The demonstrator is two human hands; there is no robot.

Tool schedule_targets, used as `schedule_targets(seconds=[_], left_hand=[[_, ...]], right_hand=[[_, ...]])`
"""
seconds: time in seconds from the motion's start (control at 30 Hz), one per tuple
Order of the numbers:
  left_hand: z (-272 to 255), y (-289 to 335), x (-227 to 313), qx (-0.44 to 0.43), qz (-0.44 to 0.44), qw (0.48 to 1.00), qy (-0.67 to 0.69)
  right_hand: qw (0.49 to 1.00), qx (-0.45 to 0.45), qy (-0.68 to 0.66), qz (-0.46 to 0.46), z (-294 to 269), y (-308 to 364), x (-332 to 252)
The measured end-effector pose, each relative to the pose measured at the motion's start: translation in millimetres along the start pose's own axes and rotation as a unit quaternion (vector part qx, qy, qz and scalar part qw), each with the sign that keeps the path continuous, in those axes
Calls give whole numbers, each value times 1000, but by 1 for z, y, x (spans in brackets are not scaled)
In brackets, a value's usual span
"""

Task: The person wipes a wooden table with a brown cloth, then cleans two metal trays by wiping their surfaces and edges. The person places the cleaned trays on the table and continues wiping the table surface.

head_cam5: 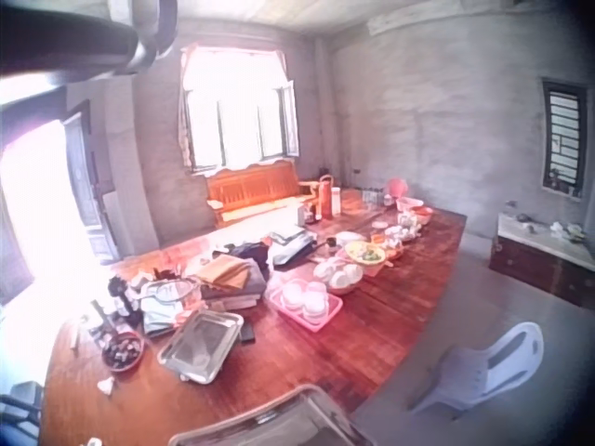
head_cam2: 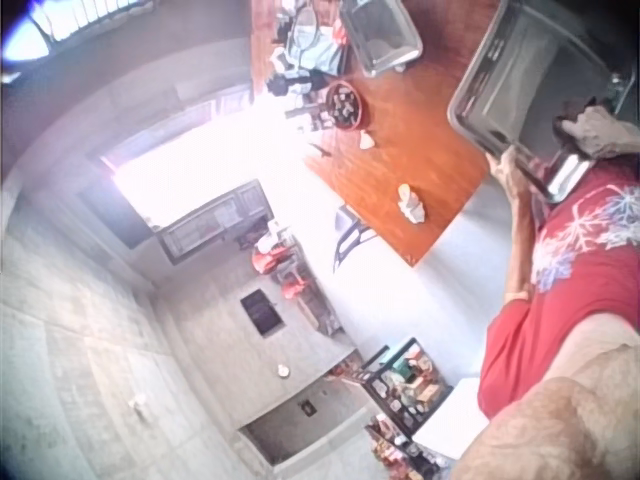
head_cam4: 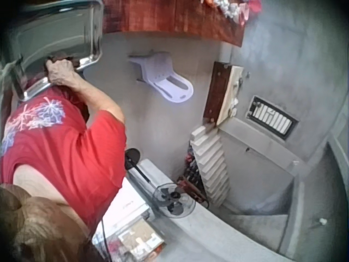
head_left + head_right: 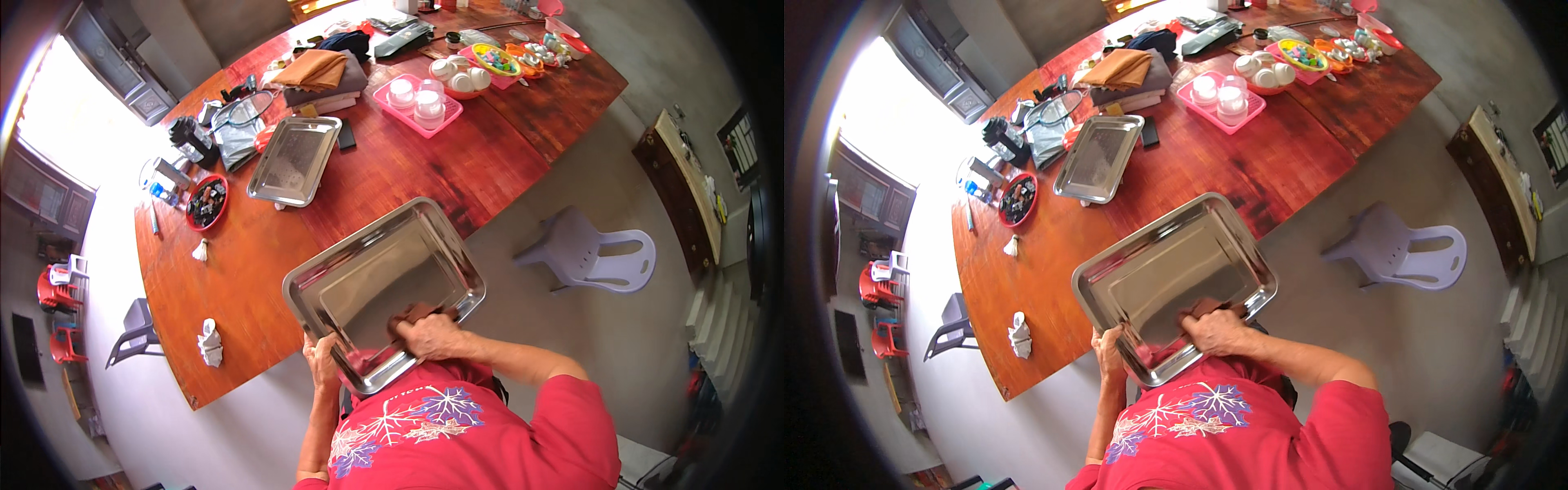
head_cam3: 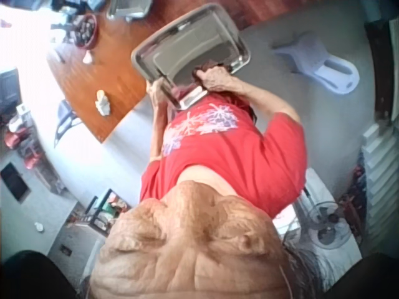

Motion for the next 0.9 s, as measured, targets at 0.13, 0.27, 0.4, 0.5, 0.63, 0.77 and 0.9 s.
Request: schedule_targets(seconds=[0.13,0.27,0.4,0.5,0.63,0.77,0.9], left_hand=[[11,0,5,24,3,1000,11],[-17,-7,-8,-18,23,1000,6],[-8,-6,1,-24,16,999,27],[-20,-7,1,-47,-8,999,13],[-18,-8,1,-40,11,998,42],[-22,-12,-8,4,41,996,74],[-27,-11,-3,9,48,998,45]], right_hand=[[984,-71,-120,-112,4,-25,-50],[959,151,-178,-162,14,-55,-89],[969,210,-122,-47,5,-110,-89],[937,347,-38,30,-17,-141,-80],[933,347,-95,-6,5,-142,-100],[975,196,-74,-80,18,-115,-113],[974,83,-159,-139,38,-72,-103]])
Point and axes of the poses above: each hand's wrist, its own y-axis away from the middle knuckle, its own z-axis out of the palm, x = y × z, the point moved 1 cm from there along -y, towards the middle knuckle, and after that the axes turned 8 degrees about z, right-handed, at the moved point
